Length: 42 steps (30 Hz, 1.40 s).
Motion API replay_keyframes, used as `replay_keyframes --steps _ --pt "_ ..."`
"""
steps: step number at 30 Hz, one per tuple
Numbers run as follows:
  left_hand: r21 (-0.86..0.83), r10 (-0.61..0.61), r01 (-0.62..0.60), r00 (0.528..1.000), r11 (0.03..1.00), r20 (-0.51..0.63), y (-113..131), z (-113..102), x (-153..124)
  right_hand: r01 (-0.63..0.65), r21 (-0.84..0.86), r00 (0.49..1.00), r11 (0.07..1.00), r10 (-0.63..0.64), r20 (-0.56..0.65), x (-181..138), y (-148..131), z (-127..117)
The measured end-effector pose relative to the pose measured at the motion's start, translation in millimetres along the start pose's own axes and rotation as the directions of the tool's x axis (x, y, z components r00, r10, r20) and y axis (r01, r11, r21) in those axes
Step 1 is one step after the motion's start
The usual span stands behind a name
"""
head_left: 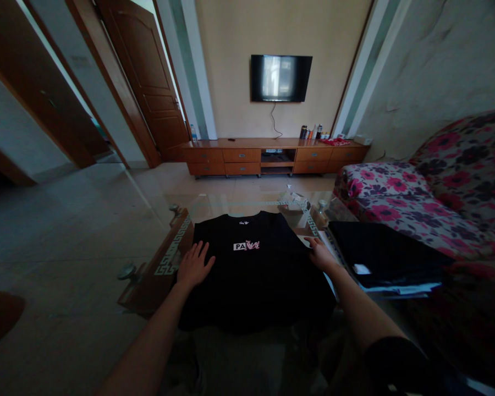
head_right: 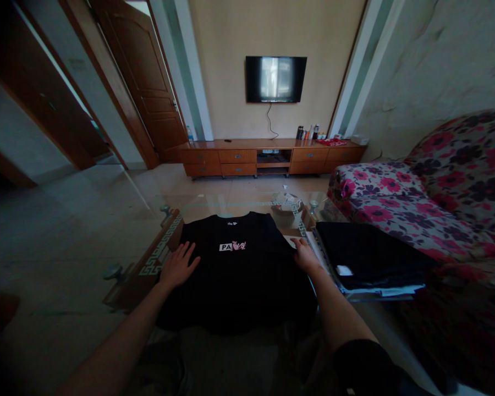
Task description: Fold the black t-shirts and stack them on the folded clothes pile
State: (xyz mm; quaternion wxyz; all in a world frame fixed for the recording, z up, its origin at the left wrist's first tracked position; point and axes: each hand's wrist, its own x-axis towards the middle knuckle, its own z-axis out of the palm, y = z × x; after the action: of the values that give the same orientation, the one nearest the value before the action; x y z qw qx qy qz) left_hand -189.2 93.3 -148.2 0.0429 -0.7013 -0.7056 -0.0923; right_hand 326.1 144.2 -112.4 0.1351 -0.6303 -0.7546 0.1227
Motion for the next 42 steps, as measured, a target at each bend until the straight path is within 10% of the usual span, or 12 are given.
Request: replay_keyframes --steps 11,20,42 --pt "0.006 -0.007 0.007 1.000 1.000 0.000 2.0 -0.6 -0.1 0.091 0.008 0.996 0.996 -0.091 -0.012 -5.2 2.4 -22.5" --pt "0.007 0.058 -0.058 0.998 0.998 0.039 -2.4 3.3 -4.2 -0.114 -0.012 0.975 0.993 0.114 0.193 -0.4 7.8 -26.8" --pt "0.069 0.015 -0.017 1.000 0.997 0.028 22.0 -20.0 -33.8 -0.112 0.103 0.992 0.988 0.117 -0.041 48.0 -41.1 17.1"
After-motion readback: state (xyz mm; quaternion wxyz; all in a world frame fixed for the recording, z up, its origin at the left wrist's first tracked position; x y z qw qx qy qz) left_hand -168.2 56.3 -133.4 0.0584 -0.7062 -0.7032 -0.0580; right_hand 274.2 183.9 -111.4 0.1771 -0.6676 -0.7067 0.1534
